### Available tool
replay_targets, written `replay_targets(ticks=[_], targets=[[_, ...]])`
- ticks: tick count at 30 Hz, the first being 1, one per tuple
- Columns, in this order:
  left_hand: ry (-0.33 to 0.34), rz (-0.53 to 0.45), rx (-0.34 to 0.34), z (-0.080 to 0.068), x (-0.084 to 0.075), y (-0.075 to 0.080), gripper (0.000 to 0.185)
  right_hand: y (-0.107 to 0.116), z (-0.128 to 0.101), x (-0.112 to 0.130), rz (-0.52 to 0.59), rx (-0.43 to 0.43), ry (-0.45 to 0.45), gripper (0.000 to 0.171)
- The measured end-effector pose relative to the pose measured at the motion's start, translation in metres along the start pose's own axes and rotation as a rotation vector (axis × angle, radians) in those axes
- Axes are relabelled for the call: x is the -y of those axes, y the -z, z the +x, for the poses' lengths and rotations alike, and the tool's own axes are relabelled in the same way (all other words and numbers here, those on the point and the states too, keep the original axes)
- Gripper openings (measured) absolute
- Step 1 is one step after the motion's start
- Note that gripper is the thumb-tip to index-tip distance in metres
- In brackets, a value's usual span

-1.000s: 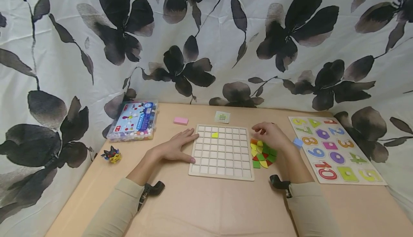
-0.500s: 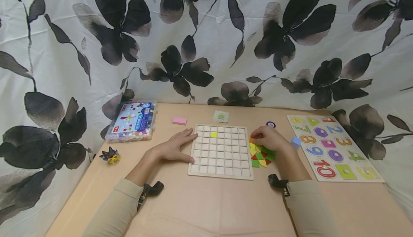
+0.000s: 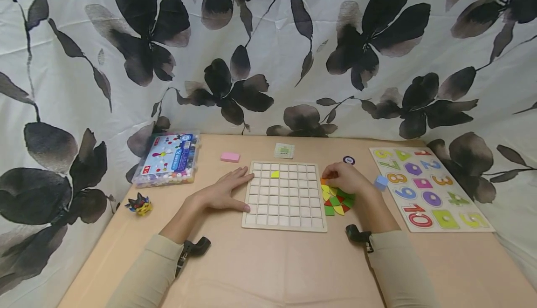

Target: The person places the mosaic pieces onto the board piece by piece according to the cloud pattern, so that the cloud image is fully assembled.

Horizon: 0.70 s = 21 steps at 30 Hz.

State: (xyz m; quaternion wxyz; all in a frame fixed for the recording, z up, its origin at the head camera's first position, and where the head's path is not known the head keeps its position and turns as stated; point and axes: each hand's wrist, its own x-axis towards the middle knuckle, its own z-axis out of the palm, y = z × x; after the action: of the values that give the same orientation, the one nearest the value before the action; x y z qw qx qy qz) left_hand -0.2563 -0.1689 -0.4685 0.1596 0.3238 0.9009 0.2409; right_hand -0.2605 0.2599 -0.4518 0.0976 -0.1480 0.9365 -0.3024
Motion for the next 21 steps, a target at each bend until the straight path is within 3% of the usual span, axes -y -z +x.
replay_targets(ticks=[9,21], targets=[[-0.013,-0.007,-0.007,-0.0006,0.0013,-0.0007,0.107,-0.0034,0.0011,-0.002,0.01,0.006,-0.011,0.017],[-0.017,-0.004,-0.013,-0.0001,0.0034,-0.0024,0.107,-0.004,-0.0005,0.0005,0.027,-0.014,0.018,0.009]])
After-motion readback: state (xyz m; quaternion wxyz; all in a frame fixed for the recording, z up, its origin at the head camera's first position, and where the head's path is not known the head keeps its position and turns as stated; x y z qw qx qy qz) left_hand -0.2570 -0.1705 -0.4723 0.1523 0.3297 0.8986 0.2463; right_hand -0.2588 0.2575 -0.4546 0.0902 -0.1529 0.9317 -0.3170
